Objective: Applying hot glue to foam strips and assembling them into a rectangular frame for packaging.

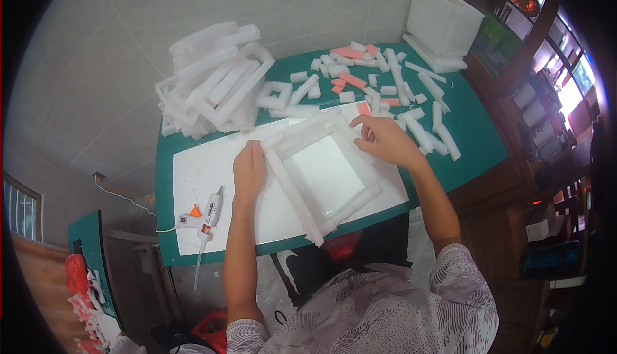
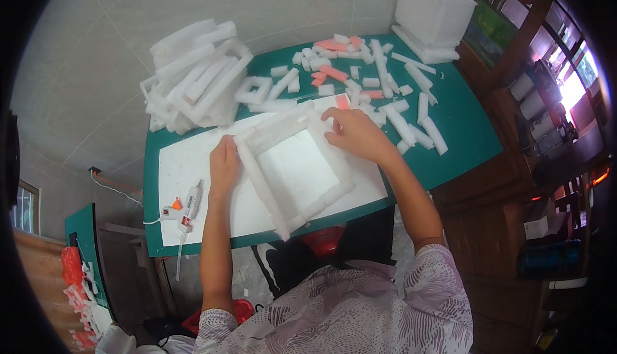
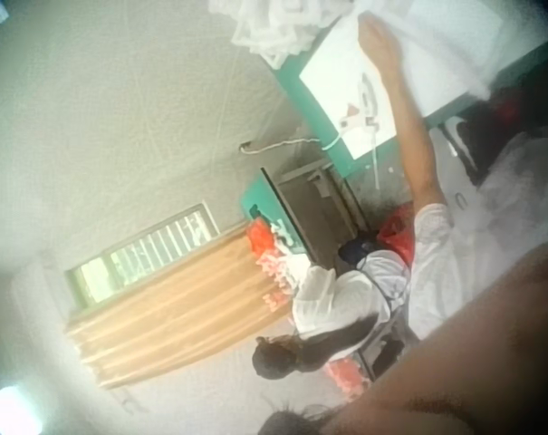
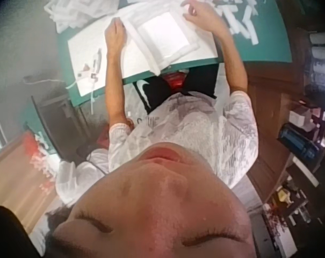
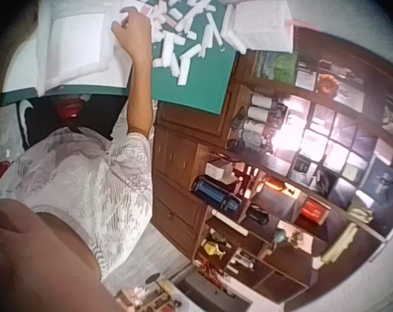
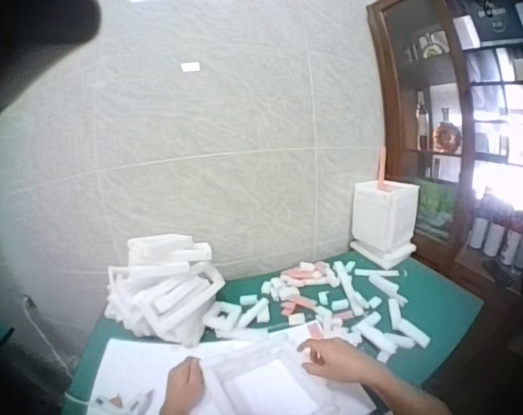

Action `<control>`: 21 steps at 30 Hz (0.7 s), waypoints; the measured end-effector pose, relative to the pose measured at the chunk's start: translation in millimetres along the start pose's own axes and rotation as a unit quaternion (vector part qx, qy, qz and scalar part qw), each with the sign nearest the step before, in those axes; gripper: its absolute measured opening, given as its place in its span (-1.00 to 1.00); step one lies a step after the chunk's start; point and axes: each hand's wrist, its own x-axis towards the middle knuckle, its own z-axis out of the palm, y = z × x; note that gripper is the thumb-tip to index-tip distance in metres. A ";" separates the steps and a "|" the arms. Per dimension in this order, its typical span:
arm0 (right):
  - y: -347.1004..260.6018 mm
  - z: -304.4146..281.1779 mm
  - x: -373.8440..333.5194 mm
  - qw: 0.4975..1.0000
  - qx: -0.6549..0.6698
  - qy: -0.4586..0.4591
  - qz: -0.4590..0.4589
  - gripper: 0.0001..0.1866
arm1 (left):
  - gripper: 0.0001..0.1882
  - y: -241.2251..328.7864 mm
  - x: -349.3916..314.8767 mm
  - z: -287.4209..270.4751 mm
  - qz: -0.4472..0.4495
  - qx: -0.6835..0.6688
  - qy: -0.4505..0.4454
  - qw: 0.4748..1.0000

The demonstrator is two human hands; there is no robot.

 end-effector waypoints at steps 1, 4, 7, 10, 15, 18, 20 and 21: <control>-0.8 0.3 -0.3 1.000 0.001 0.001 0.002 -0.69 | -0.61 0.9 -0.1 -0.1 0.000 0.000 -0.002 1.000; -1.9 1.1 -0.4 1.000 -0.006 -0.001 0.008 -0.69 | -0.61 2.6 -0.7 0.2 0.007 -0.013 0.005 1.000; 0.4 2.2 0.2 1.000 -0.002 -0.002 0.007 -0.69 | -0.61 0.5 -0.4 1.5 0.007 -0.011 0.005 1.000; 0.2 2.8 0.5 1.000 -0.002 -0.001 0.013 -0.70 | -0.61 1.6 -0.4 1.2 0.003 -0.008 -0.002 1.000; -1.6 4.0 1.2 1.000 -0.002 0.006 0.010 -0.70 | -0.61 1.7 -0.9 -0.2 0.003 -0.015 0.008 1.000; -2.1 3.4 -0.2 1.000 0.001 0.008 0.015 -0.71 | -0.61 1.6 -0.8 1.1 0.011 -0.015 0.009 1.000; -2.2 3.2 -1.3 1.000 0.004 0.011 0.016 -0.71 | -0.61 1.3 -1.0 1.4 0.011 -0.013 0.009 1.000; -1.9 2.7 -1.5 1.000 0.007 0.013 0.019 -0.71 | -0.61 1.4 -0.8 1.5 0.011 -0.011 0.009 1.000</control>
